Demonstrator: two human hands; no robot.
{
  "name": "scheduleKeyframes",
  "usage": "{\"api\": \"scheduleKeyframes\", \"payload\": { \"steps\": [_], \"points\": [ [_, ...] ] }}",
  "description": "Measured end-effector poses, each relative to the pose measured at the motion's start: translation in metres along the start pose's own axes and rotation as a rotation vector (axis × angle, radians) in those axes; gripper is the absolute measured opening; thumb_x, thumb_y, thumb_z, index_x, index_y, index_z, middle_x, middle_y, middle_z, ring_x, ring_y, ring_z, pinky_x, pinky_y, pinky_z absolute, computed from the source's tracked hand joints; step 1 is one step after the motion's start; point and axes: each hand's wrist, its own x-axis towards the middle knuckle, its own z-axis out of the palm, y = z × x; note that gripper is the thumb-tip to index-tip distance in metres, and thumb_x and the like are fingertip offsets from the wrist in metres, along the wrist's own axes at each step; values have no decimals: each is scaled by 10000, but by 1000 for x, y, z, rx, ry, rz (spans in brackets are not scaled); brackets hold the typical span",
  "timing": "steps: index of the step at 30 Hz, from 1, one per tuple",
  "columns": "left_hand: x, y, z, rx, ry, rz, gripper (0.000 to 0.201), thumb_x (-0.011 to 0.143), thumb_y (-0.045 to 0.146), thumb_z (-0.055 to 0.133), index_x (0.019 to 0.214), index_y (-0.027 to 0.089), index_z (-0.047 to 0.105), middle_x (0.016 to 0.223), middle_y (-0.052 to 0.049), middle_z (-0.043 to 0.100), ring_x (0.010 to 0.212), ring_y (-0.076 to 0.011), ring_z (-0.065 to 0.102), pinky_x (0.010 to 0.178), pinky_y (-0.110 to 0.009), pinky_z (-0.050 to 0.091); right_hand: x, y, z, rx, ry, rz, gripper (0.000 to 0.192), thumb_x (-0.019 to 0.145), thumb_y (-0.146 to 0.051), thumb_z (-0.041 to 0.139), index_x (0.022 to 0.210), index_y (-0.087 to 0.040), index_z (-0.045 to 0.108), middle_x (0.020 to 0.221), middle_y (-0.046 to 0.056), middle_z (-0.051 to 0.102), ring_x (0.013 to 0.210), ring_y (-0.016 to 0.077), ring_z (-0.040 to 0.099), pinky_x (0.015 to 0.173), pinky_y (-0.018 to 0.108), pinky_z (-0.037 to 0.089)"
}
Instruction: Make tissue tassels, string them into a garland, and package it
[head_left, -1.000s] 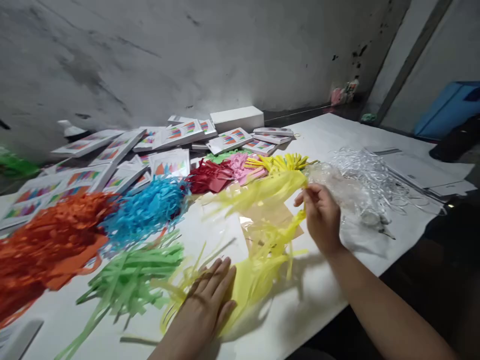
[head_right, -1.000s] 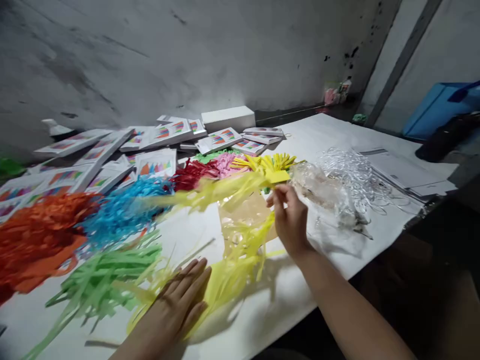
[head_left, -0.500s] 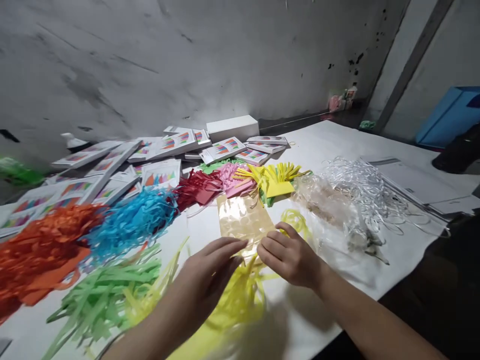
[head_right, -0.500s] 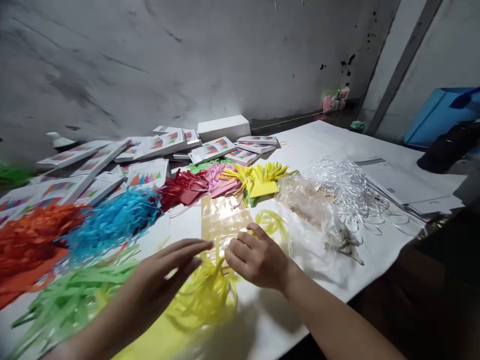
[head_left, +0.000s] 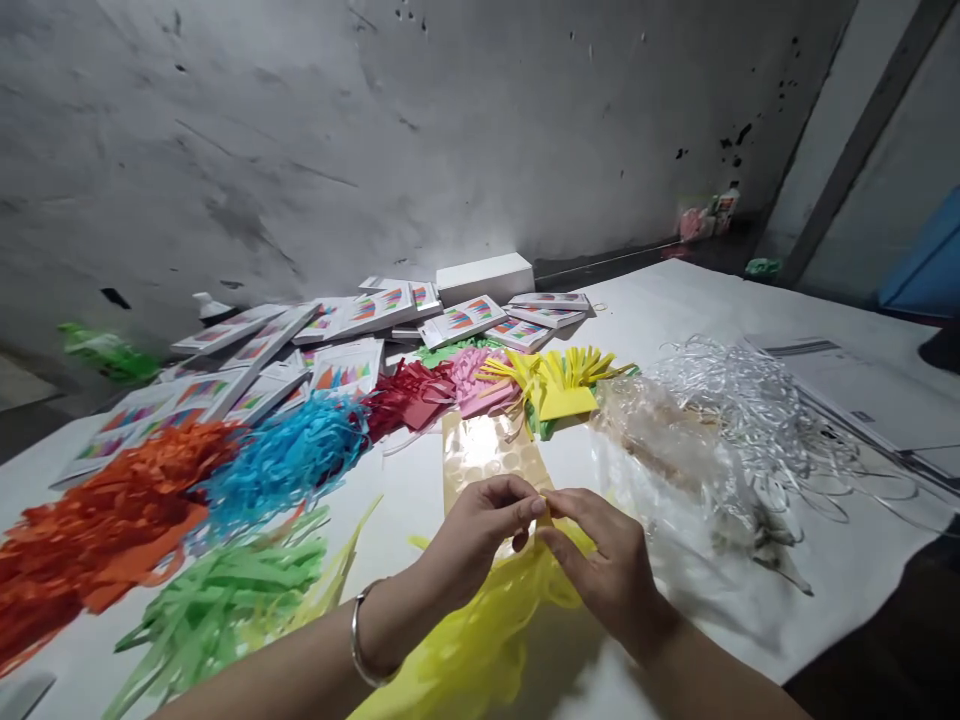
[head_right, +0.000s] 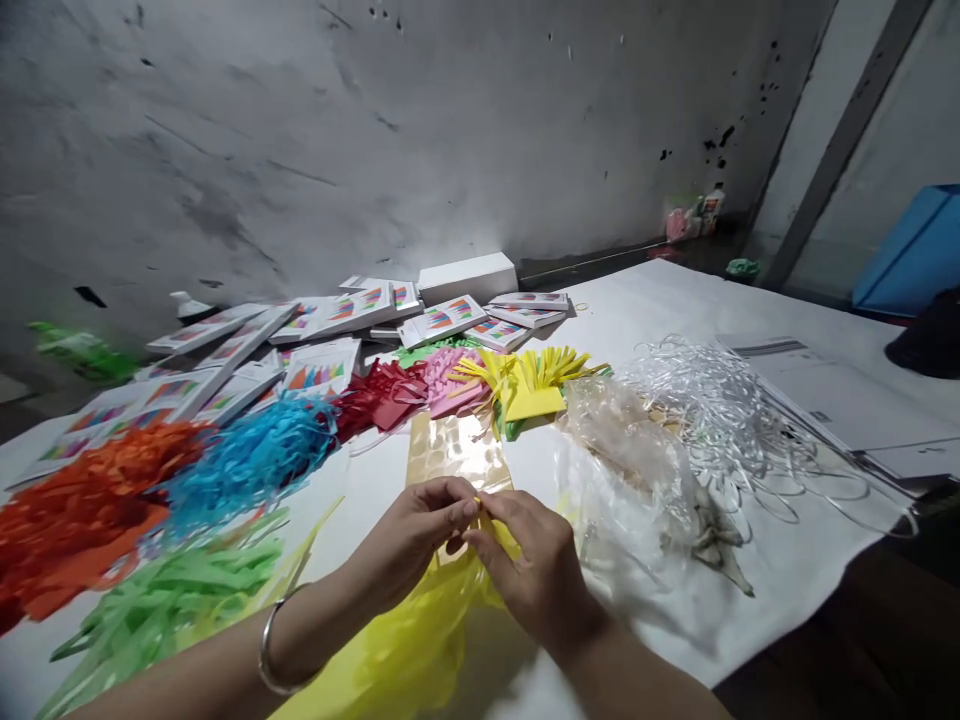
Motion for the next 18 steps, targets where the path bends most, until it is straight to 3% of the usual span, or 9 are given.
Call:
{"api": "scheduleKeyframes", "payload": {
  "steps": [2,5,9,11,14,18],
  "points": [
    [8,-2,4,34,27,17,380,627,440,904,690,121,707,630,-27,653,561,-98,522,541,-220,443,1,2,1,36,46,87,160,932,-198,641,1070,-212,719,924,62,748,840,195,724,744,303,608],
    [19,2,5,173,-25,17,406,645,473,882,778,124,724,653,-41,691,561,-124,573,575,-254,489,0,9,2,53,107,159,177,935,-165,605,1038,-215,740,894,57,753,800,178,726,724,283,599],
    [28,16,4,550,-83,222,336,778,478,771,805,146,731,690,-46,703,601,-132,582,571,-235,465,2,15,0,81,141,362,191,896,-199,636,1080,-189,684,842,37,747,749,166,721,703,262,582],
    [33,24,6,672,-93,311,308,826,453,724,762,152,718,686,-36,680,612,-125,561,551,-216,440,5,15,-2,93,104,449,115,927,-242,595,999,-187,666,776,13,713,700,148,688,647,236,546],
    [51,30,10,621,-120,314,327,841,469,698,774,149,697,707,-30,647,629,-133,568,554,-221,470,7,13,-5,29,50,430,245,998,-266,462,810,-193,600,723,3,645,657,132,618,600,228,482],
    [94,19,22,649,-187,288,343,893,468,628,883,136,719,748,-44,664,640,-147,612,571,-238,519,2,8,-6,-65,34,215,229,1030,-248,382,879,-202,548,761,18,627,687,150,593,633,259,478]
  ]
}}
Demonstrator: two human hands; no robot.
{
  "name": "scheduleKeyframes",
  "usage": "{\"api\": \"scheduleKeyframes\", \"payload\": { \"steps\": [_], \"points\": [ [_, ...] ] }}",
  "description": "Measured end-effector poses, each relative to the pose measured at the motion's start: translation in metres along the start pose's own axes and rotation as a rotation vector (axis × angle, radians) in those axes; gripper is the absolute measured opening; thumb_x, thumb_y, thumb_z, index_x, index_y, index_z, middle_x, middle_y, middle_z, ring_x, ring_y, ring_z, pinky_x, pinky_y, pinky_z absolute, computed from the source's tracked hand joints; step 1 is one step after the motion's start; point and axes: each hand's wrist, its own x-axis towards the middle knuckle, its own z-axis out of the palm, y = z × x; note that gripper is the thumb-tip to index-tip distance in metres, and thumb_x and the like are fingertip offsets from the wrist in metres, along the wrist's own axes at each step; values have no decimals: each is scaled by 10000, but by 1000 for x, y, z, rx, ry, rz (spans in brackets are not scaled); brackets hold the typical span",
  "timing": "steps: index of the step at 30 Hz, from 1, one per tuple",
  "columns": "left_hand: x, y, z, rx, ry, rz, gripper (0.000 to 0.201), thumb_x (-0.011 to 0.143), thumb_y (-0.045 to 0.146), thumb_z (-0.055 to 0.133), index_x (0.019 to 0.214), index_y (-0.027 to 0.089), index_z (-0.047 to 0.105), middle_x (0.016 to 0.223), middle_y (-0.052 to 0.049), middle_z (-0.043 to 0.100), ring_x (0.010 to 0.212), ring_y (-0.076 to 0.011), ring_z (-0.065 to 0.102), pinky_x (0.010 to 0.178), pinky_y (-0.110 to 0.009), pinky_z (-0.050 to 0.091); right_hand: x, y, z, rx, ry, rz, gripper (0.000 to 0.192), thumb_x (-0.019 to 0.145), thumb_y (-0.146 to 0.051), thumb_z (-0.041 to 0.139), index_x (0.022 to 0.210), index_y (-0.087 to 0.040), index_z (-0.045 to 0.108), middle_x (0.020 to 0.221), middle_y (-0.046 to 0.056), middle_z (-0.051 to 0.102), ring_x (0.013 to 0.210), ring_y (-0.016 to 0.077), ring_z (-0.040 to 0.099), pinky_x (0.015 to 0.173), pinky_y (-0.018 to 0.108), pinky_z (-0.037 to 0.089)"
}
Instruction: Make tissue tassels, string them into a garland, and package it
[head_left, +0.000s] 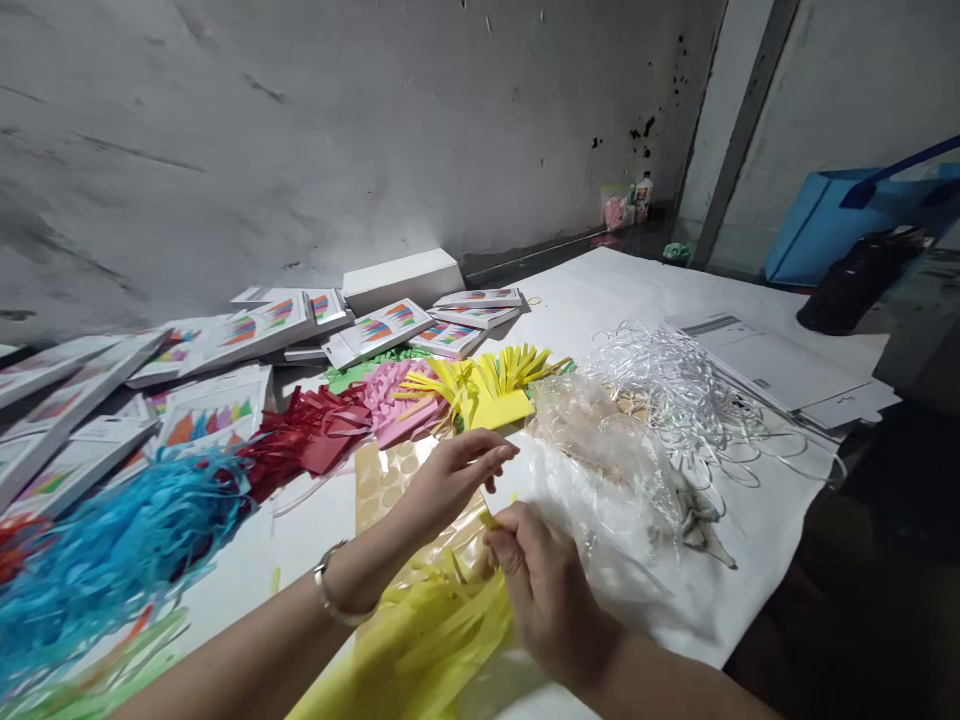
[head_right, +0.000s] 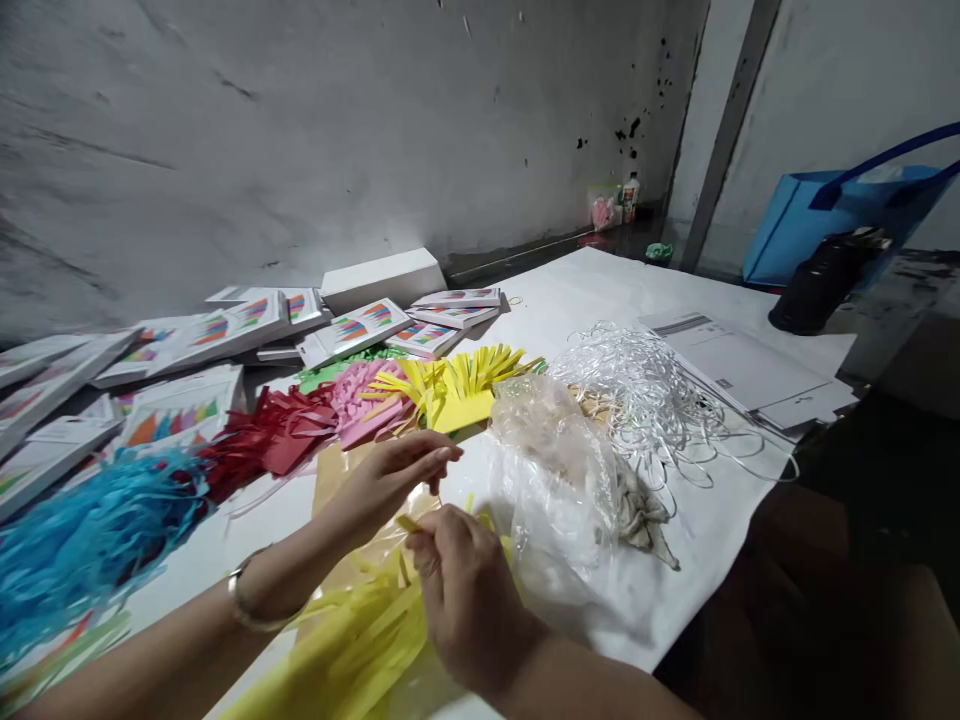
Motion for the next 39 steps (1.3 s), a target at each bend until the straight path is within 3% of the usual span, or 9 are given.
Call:
{"api": "scheduleKeyframes", "payload": {
  "steps": [3,6,12,17,20,25,28,33,39],
  "points": [
    [34,-16,24,326,-150,203,196,918,289,609,892,155,750,841,-71,721,711,-158,661,654,-253,551,-4,-1,1,-81,-19,-219,211,1039,-225,350,977,-193,549,806,48,635,720,172,593,659,290,491],
    [59,-29,51,522,-185,374,146,873,129,620,883,167,761,970,-104,745,896,-212,698,839,-326,562,-4,-1,1,-130,-31,-301,232,1044,-216,319,1000,-185,545,805,56,628,715,181,587,649,301,491],
    [82,-40,80,554,-172,388,211,886,103,543,1002,129,718,1104,-159,722,1012,-275,670,948,-436,529,-3,2,2,-173,-25,-332,233,1042,-224,320,978,-183,541,784,51,617,706,184,578,658,306,483],
    [72,-27,73,469,-169,365,114,813,84,583,841,132,682,913,-114,708,872,-235,659,853,-391,543,-2,4,3,-160,-31,-352,237,1040,-217,330,965,-177,551,776,51,626,688,182,577,639,300,477],
    [44,-18,46,322,-111,284,84,862,169,580,888,136,654,805,-57,659,703,-159,614,652,-277,532,-1,6,1,-136,2,-310,226,1038,-212,350,974,-179,564,786,52,641,701,184,604,649,298,494],
    [-44,-13,-11,-554,92,-214,304,735,339,830,898,129,682,705,0,606,576,-86,528,520,-191,446,-4,11,0,-102,-24,-212,181,1017,-163,426,1081,-194,593,888,53,714,790,173,686,708,268,539],
    [-104,-13,-26,-810,194,-366,320,641,295,920,811,119,714,686,-11,626,579,-74,537,524,-177,428,-9,6,5,-86,-114,-220,187,995,-135,470,1111,-197,603,892,34,727,786,153,706,713,235,539],
    [-176,-16,-21,-953,320,-405,281,627,251,935,794,126,747,701,-39,673,630,-100,593,558,-189,454,-21,-25,27,-99,-321,-336,139,994,-145,467,1016,-188,598,793,16,692,691,148,677,655,240,498],
    [-223,-25,-22,-903,475,-325,268,643,293,923,777,133,754,673,-31,669,636,-114,588,576,-212,483,-37,-62,61,-167,-514,-331,262,1005,-148,396,801,-197,552,628,-23,569,528,116,561,536,242,380]
  ]
}}
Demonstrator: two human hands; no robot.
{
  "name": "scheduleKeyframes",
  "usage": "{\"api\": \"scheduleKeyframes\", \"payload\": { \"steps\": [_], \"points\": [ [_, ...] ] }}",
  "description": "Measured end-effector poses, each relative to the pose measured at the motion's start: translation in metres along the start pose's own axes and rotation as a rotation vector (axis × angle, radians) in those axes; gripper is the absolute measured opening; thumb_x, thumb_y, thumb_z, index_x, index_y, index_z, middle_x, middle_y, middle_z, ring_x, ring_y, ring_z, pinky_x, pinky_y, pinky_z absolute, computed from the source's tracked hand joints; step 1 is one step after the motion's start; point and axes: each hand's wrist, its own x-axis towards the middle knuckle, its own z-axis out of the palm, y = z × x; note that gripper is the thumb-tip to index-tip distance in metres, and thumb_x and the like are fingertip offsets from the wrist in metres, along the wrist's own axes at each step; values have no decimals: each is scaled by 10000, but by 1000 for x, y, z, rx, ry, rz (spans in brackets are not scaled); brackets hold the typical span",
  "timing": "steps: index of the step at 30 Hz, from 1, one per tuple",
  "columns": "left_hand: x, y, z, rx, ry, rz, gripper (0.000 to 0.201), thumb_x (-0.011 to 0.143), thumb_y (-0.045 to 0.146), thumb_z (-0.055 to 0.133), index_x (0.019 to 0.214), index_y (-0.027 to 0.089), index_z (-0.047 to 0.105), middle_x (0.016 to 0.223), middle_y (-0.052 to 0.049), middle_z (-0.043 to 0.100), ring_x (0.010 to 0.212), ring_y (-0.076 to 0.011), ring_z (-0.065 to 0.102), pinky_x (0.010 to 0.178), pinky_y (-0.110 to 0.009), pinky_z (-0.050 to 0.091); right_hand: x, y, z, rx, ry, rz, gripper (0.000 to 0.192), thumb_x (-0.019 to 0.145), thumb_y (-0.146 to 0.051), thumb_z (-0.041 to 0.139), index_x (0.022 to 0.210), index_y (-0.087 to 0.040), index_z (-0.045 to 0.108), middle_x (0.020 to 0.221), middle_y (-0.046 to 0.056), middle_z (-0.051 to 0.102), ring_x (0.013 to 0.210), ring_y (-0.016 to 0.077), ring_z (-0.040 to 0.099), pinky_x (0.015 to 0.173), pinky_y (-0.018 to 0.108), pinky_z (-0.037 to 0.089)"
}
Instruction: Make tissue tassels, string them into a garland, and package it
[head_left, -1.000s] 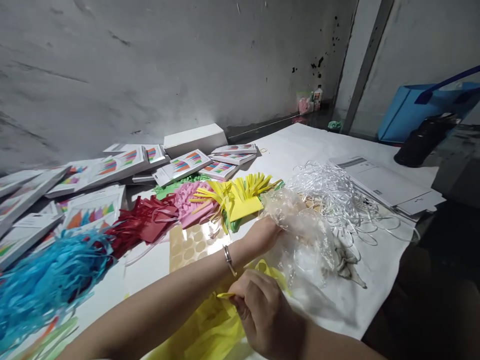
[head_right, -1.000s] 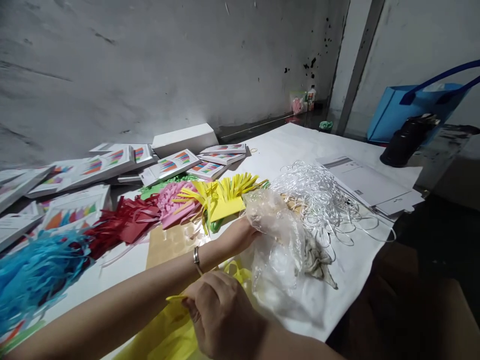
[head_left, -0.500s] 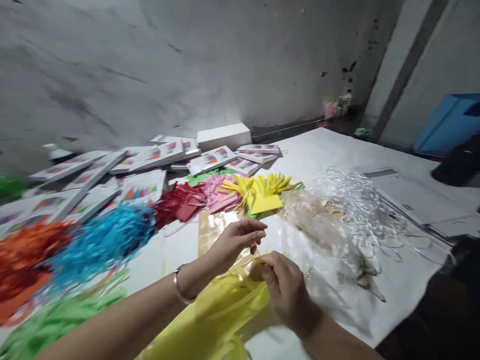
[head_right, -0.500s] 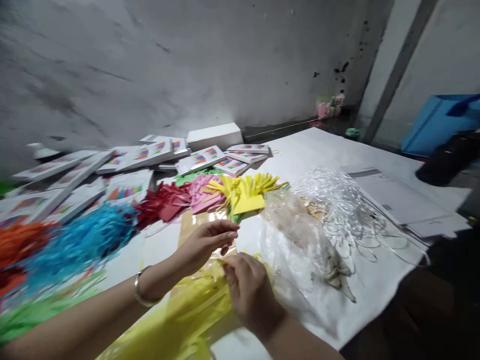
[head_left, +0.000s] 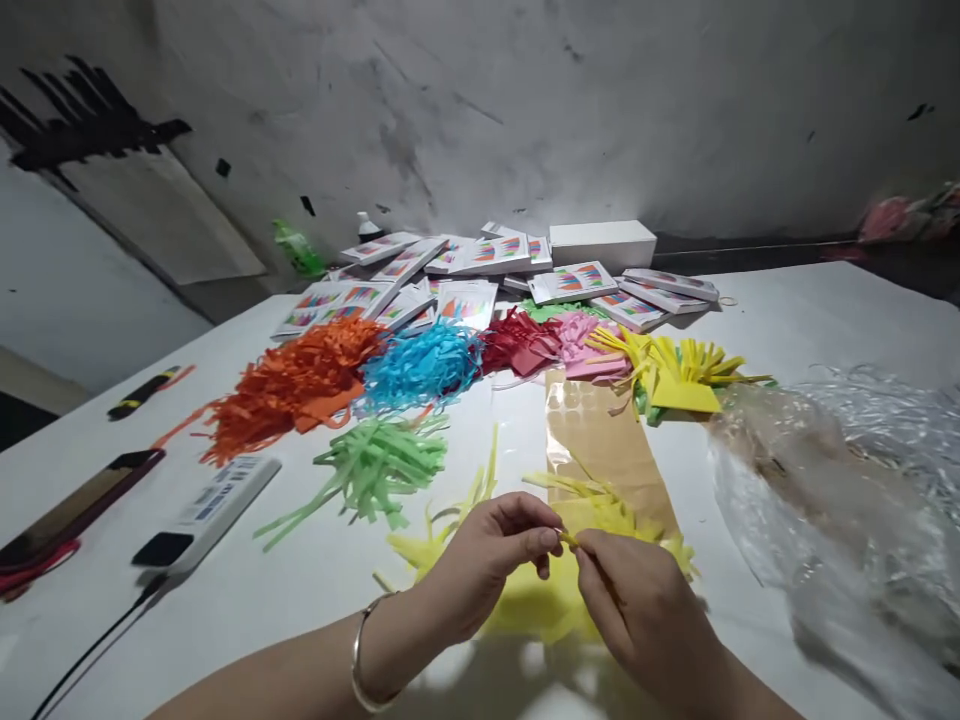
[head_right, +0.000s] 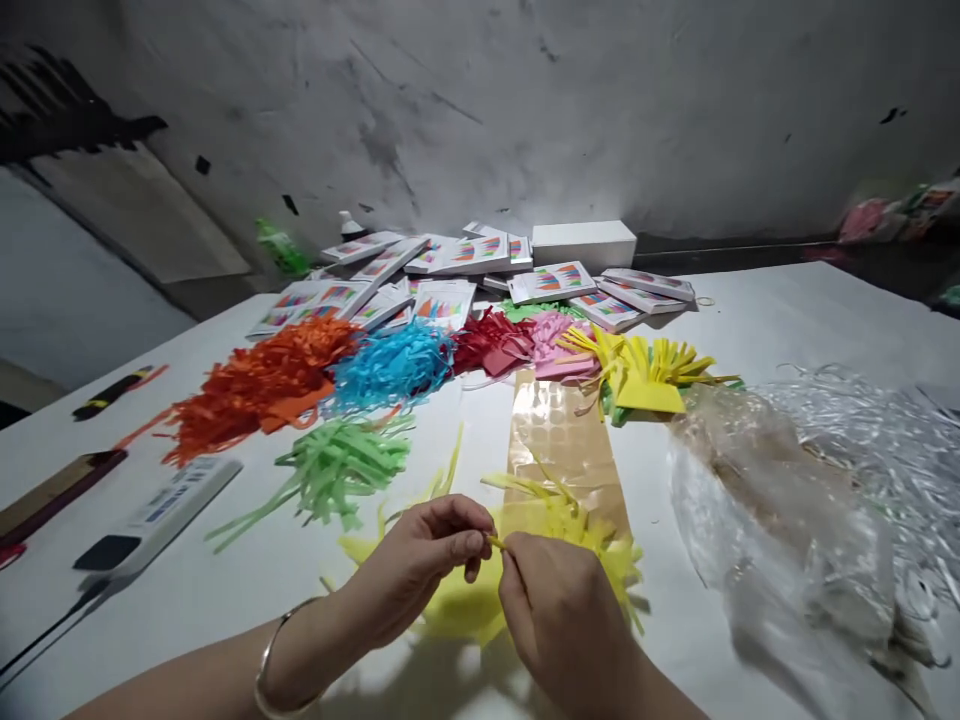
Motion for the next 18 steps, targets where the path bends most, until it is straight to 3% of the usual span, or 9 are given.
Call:
{"api": "scheduleKeyframes", "payload": {
  "steps": [6,10,13,18],
  "points": [
    [-27,-1,-39,267,-9,250,158,787,287,815,828,146,757,821,-47,677,694,-121,594,620,-229,511,3,-24,26,-75,-107,18,286,980,-147,405,718,-206,500,578,-35,524,493,108,517,514,260,311],
    [-44,-6,-59,387,-10,372,68,854,237,736,877,175,749,867,-47,674,739,-136,616,658,-247,519,7,-40,37,10,-193,107,284,965,-160,433,686,-209,453,558,-57,497,471,79,482,492,237,294],
    [-53,-7,-68,484,9,437,36,859,196,713,875,180,741,848,-47,687,773,-147,630,700,-255,511,9,-49,44,87,-236,73,279,974,-168,427,699,-210,451,568,-64,481,485,74,473,496,217,310],
    [-60,-1,-72,587,6,442,36,818,162,724,848,170,743,795,-47,706,737,-147,629,682,-247,496,6,-54,53,48,-192,7,262,997,-160,409,760,-206,512,614,-37,534,524,106,519,516,241,344]
  ]
}}
